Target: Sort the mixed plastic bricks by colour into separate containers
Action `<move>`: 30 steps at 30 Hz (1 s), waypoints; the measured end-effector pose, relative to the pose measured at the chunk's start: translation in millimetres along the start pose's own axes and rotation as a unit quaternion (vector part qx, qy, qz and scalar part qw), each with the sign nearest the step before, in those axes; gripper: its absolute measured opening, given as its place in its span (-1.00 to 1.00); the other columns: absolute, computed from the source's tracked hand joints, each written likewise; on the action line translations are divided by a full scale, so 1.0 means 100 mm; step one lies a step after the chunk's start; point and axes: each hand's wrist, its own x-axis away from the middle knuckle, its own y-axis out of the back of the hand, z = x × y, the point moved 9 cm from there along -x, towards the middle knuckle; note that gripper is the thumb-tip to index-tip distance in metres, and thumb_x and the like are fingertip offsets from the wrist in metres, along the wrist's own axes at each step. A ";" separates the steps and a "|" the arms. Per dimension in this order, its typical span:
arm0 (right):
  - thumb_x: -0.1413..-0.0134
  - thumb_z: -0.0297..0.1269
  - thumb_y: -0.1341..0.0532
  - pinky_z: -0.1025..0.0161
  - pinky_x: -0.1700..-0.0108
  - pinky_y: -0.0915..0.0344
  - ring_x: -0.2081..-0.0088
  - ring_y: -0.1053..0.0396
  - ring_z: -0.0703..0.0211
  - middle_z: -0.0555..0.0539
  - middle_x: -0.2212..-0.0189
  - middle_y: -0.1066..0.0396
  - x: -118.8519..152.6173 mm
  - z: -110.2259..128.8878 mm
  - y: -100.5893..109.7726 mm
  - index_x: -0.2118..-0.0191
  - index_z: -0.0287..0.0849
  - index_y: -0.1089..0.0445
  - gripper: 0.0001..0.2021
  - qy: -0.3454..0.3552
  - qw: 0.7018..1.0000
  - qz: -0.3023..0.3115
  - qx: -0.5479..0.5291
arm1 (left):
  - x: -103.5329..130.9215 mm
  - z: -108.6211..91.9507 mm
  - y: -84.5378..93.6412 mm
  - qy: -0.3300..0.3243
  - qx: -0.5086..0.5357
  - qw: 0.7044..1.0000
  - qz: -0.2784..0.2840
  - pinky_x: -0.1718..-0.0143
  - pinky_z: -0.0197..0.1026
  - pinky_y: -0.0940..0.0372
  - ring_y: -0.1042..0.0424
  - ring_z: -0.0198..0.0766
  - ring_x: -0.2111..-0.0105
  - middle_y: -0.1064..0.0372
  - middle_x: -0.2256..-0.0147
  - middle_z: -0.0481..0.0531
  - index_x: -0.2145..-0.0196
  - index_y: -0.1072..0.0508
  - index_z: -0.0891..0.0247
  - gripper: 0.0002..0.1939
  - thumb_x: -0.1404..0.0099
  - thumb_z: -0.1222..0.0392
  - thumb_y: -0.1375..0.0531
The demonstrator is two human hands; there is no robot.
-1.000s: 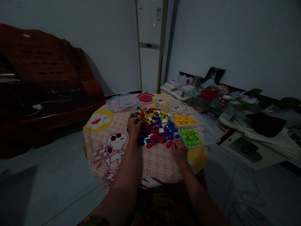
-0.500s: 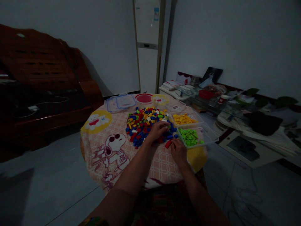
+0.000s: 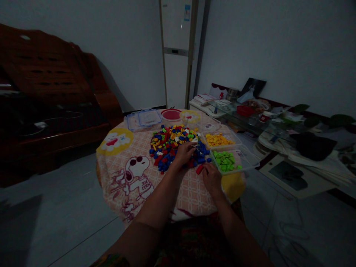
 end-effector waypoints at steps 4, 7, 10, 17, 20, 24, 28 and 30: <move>-0.23 -0.45 -0.05 0.16 -0.05 -0.33 0.08 -0.43 0.07 -0.13 0.14 -0.54 0.01 0.00 0.00 0.16 -0.12 -0.53 -0.70 -0.003 1.000 -0.003 0.002 | 0.02 0.21 0.61 0.086 -0.147 0.978 -0.123 -0.12 -0.05 -0.34 -0.52 -0.08 0.02 -0.57 0.04 0.15 0.08 -0.62 0.26 -0.68 -0.25 0.34 -0.17; -0.25 -0.43 -0.05 0.18 -0.04 -0.34 0.08 -0.44 0.08 -0.13 0.14 -0.54 0.01 -0.01 -0.01 0.17 -0.12 -0.53 -0.71 -0.004 1.000 0.002 0.005 | 0.12 0.38 1.03 0.158 -0.229 0.941 -0.194 -0.07 -0.05 -0.35 -0.54 -0.06 0.06 -0.58 0.08 0.15 0.09 -0.62 0.27 -0.68 -0.24 0.34 -0.17; -0.24 -0.43 -0.06 0.16 -0.06 -0.33 0.08 -0.43 0.07 -0.15 0.13 -0.54 0.01 -0.04 -0.02 0.16 -0.14 -0.53 -0.72 -0.007 1.000 0.002 0.007 | 0.23 0.50 1.30 0.213 -0.288 0.906 -0.225 0.01 -0.05 -0.37 -0.54 -0.02 0.10 -0.59 0.13 0.16 0.11 -0.63 0.24 -0.69 -0.23 0.31 -0.18; -0.23 -0.43 -0.07 0.15 -0.07 -0.34 0.07 -0.44 0.07 -0.15 0.12 -0.54 0.02 -0.03 -0.01 0.15 -0.13 -0.54 -0.71 -0.002 1.000 -0.007 0.001 | 0.28 0.68 1.26 0.291 -0.371 0.870 -0.142 0.07 -0.01 -0.34 -0.53 0.07 0.08 -0.60 0.16 0.20 0.14 -0.65 0.15 -0.67 -0.16 0.28 -0.22; -0.23 -0.45 -0.06 0.15 -0.05 -0.35 0.08 -0.44 0.07 -0.16 0.14 -0.54 0.01 -0.02 0.00 0.17 -0.14 -0.55 -0.70 -0.002 1.000 -0.011 -0.006 | 0.27 0.69 1.23 0.296 -0.380 0.867 -0.131 0.04 0.01 -0.32 -0.53 0.09 0.07 -0.60 0.15 0.22 0.13 -0.65 0.15 -0.67 -0.16 0.27 -0.22; -0.21 -0.46 -0.06 0.15 -0.05 -0.35 0.09 -0.44 0.08 -0.14 0.15 -0.54 0.01 -0.01 0.01 0.17 -0.12 -0.55 -0.69 -0.002 1.000 -0.012 -0.007 | 0.26 0.68 1.23 0.298 -0.388 0.862 -0.130 0.04 0.07 -0.31 -0.52 0.15 0.07 -0.59 0.16 0.26 0.14 -0.64 0.18 -0.68 -0.16 0.28 -0.21; -0.22 -0.46 -0.05 0.18 -0.05 -0.34 0.08 -0.44 0.09 -0.12 0.17 -0.54 0.01 0.00 0.01 0.17 -0.11 -0.54 -0.70 -0.003 1.000 -0.012 -0.006 | 0.26 0.64 1.21 0.285 -0.401 0.861 -0.132 0.03 0.05 -0.30 -0.51 0.12 0.05 -0.58 0.16 0.28 0.10 -0.62 0.21 -0.68 -0.20 0.25 -0.18; -0.23 -0.45 -0.05 0.17 -0.05 -0.34 0.08 -0.44 0.08 -0.13 0.16 -0.54 0.01 0.00 0.02 0.18 -0.12 -0.54 -0.70 -0.002 1.000 -0.011 -0.007 | 0.26 0.64 1.19 0.287 -0.401 0.860 -0.130 0.01 0.06 -0.30 -0.50 0.14 0.02 -0.56 0.12 0.32 0.05 -0.60 0.25 -0.64 -0.23 0.24 -0.17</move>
